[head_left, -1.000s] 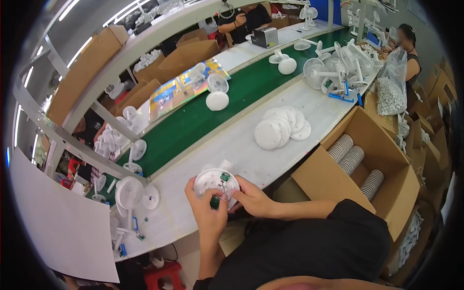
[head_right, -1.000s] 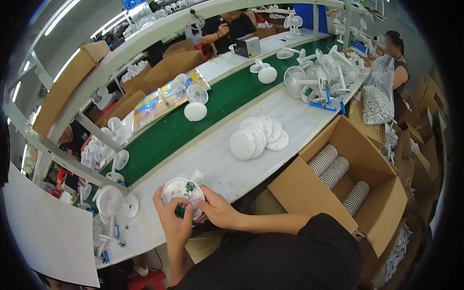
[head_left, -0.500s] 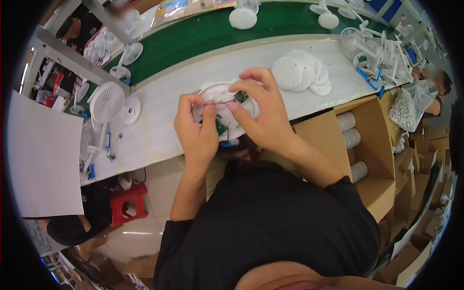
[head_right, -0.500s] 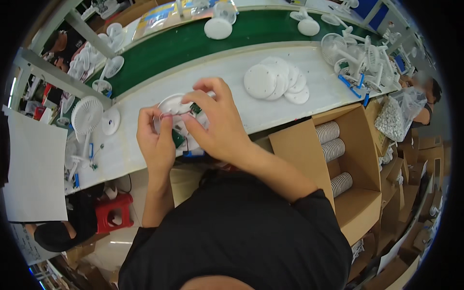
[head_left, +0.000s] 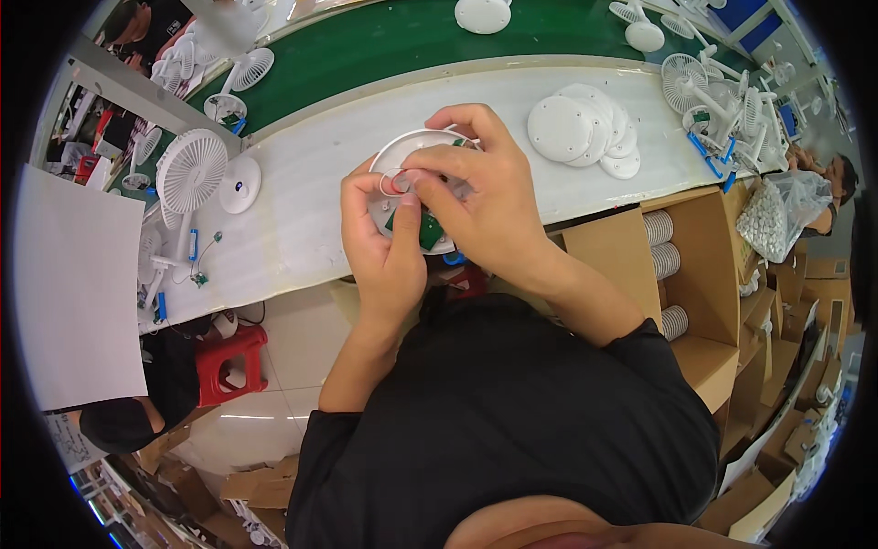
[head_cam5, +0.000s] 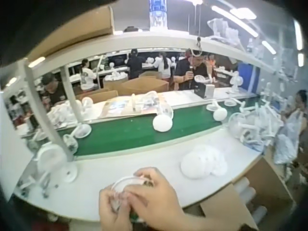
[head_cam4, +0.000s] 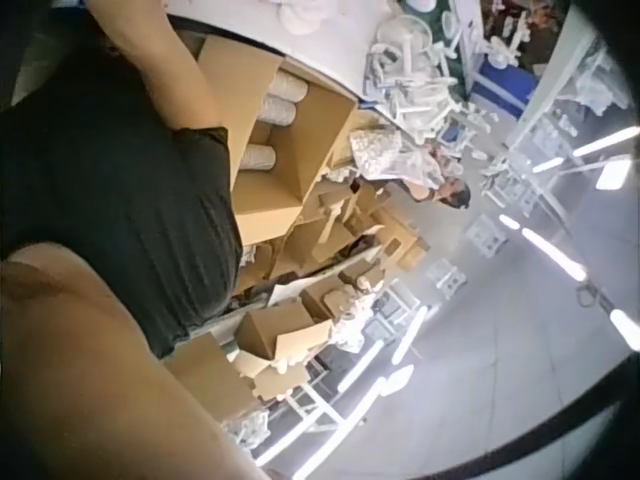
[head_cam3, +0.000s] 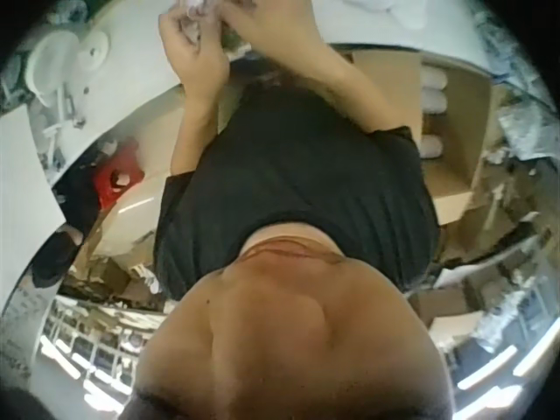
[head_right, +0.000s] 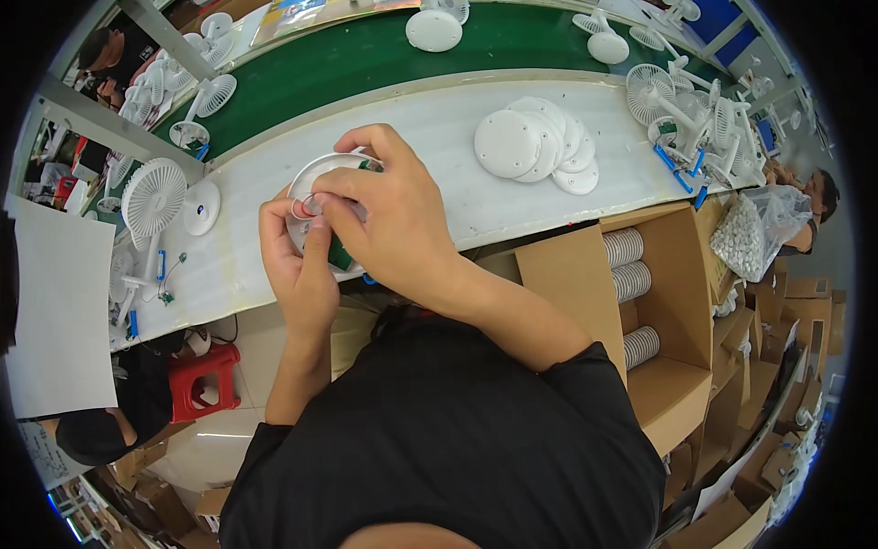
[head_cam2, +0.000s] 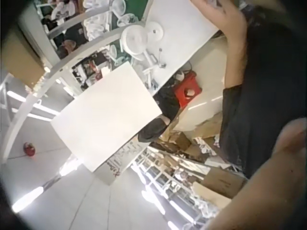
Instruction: Assembling portable handheld fans by inserting rechargeable batteries and snapping together the fan housings and blades.
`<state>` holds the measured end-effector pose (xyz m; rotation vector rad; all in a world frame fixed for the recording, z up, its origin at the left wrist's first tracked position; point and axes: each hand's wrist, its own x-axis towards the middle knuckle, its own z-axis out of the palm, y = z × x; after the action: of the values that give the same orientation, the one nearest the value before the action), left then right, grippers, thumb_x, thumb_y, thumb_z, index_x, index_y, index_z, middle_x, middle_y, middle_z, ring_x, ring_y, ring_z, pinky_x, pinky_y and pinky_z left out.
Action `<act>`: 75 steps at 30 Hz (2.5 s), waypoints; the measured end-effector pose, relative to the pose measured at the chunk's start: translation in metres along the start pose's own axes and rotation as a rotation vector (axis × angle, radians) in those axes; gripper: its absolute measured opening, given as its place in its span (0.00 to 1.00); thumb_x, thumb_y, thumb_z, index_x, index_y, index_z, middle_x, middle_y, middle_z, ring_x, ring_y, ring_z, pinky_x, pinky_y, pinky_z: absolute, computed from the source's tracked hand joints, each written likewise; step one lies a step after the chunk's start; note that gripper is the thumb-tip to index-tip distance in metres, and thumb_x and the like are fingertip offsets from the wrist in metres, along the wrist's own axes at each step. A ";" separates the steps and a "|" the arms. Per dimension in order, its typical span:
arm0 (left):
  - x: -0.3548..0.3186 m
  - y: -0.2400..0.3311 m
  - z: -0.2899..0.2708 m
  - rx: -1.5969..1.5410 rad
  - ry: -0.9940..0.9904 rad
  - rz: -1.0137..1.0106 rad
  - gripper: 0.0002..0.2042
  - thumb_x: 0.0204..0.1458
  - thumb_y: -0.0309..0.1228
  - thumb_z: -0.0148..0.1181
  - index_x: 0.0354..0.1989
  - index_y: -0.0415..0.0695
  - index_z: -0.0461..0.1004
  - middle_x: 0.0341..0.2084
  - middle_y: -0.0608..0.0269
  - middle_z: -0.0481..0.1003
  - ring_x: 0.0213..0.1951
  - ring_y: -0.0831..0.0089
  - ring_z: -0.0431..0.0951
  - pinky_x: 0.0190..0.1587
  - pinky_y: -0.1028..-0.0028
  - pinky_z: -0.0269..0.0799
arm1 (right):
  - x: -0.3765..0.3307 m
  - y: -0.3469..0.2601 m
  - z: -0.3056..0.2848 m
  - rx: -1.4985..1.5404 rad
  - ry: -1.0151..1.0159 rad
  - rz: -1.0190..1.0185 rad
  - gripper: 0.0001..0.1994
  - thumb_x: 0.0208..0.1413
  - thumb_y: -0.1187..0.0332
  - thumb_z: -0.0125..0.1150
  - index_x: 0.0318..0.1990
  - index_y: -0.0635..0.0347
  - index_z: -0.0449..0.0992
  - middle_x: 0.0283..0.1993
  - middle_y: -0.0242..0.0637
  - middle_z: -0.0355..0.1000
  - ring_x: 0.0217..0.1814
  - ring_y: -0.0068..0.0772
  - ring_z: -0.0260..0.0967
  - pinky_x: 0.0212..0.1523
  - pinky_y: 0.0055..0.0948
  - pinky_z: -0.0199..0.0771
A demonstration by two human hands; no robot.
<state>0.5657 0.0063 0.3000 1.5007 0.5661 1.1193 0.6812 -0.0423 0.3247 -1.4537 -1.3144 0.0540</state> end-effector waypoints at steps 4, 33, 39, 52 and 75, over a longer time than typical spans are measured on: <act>0.001 -0.008 0.004 0.018 0.169 0.008 0.04 0.53 0.22 0.50 0.36 0.42 0.64 0.48 0.55 0.66 0.44 0.68 0.66 0.48 0.74 0.63 | 0.005 0.004 0.006 -0.109 -0.012 -0.118 0.06 0.46 0.78 0.61 0.32 0.60 0.81 0.47 0.39 0.67 0.40 0.33 0.64 0.38 0.26 0.66; 0.013 -0.024 -0.009 -0.007 -0.012 0.041 0.06 0.55 0.19 0.50 0.39 0.38 0.70 0.30 0.62 0.71 0.27 0.81 0.65 0.29 0.85 0.61 | -0.071 0.016 -0.053 0.660 -0.197 0.965 0.09 0.59 0.75 0.55 0.47 0.60 0.69 0.36 0.35 0.70 0.33 0.24 0.66 0.36 0.23 0.69; 0.010 -0.013 0.002 0.073 -0.037 0.017 0.05 0.56 0.20 0.50 0.39 0.37 0.71 0.28 0.63 0.71 0.26 0.80 0.64 0.30 0.83 0.62 | -0.066 0.039 -0.017 1.152 0.415 0.863 0.09 0.60 0.75 0.55 0.47 0.60 0.67 0.40 0.39 0.70 0.32 0.24 0.68 0.31 0.21 0.70; 0.021 -0.003 -0.007 -0.031 -0.043 0.017 0.04 0.56 0.22 0.54 0.38 0.37 0.70 0.27 0.63 0.72 0.26 0.82 0.64 0.28 0.83 0.61 | -0.007 0.009 -0.040 0.552 -0.029 0.359 0.10 0.54 0.79 0.61 0.44 0.65 0.77 0.47 0.39 0.68 0.43 0.28 0.66 0.43 0.23 0.68; 0.042 -0.026 -0.012 0.010 0.053 0.005 0.07 0.58 0.26 0.60 0.37 0.39 0.69 0.30 0.63 0.72 0.29 0.81 0.69 0.33 0.83 0.67 | -0.008 0.046 -0.006 0.474 0.097 0.330 0.11 0.53 0.78 0.62 0.45 0.62 0.78 0.56 0.41 0.59 0.52 0.32 0.63 0.48 0.24 0.69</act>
<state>0.5789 0.0540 0.2892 1.4856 0.6058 1.1646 0.7123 -0.0408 0.2894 -1.2276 -0.8935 0.4744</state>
